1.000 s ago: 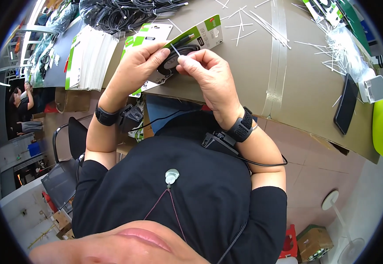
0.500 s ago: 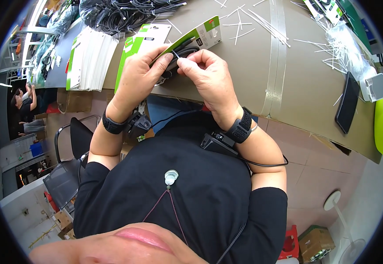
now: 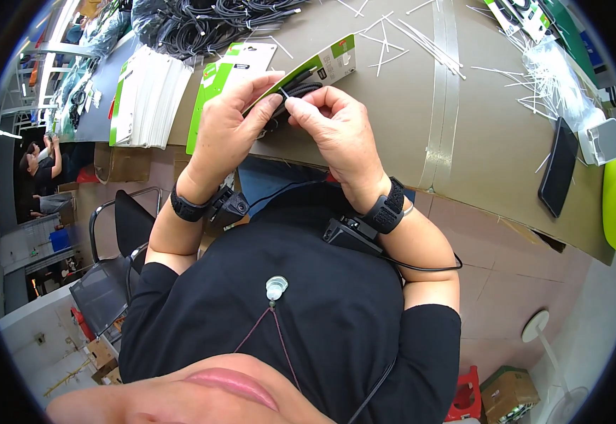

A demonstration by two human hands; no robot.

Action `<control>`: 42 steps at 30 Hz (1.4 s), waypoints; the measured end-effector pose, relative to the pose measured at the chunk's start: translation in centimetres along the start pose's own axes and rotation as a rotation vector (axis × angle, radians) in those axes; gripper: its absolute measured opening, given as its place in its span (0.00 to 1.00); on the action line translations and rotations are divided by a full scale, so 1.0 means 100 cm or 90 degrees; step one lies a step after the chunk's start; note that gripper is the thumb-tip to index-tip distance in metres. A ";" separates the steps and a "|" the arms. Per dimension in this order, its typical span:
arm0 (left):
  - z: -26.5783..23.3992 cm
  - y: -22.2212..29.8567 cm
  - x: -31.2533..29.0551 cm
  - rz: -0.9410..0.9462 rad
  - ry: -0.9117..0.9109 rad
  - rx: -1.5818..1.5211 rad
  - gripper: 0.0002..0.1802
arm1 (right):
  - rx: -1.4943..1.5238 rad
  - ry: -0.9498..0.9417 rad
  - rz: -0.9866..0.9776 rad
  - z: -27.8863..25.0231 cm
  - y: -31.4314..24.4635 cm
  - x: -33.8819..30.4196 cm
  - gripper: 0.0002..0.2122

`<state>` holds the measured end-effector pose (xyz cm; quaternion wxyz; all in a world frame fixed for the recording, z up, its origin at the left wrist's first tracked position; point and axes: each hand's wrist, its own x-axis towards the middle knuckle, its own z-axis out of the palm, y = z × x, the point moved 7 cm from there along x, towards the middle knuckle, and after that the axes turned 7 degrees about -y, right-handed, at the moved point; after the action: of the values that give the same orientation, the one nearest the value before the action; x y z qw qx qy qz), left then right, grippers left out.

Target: The person packages a cable by placing it onto a card, threading two zip ties through the card and around the cable, and pulling them tight by hand. This process is repeated for a second cable and card before the person sets the items aside.

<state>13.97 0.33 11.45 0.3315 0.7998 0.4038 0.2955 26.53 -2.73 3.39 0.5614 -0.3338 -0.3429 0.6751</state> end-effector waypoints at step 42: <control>0.007 0.042 -0.035 0.346 0.020 0.480 0.17 | -0.885 -0.092 -0.487 0.054 -0.113 -0.007 0.05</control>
<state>14.59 -4.73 13.52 -0.0784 0.9367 0.2637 0.2164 28.13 -2.36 15.86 0.3938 -0.4220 -0.8120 0.0869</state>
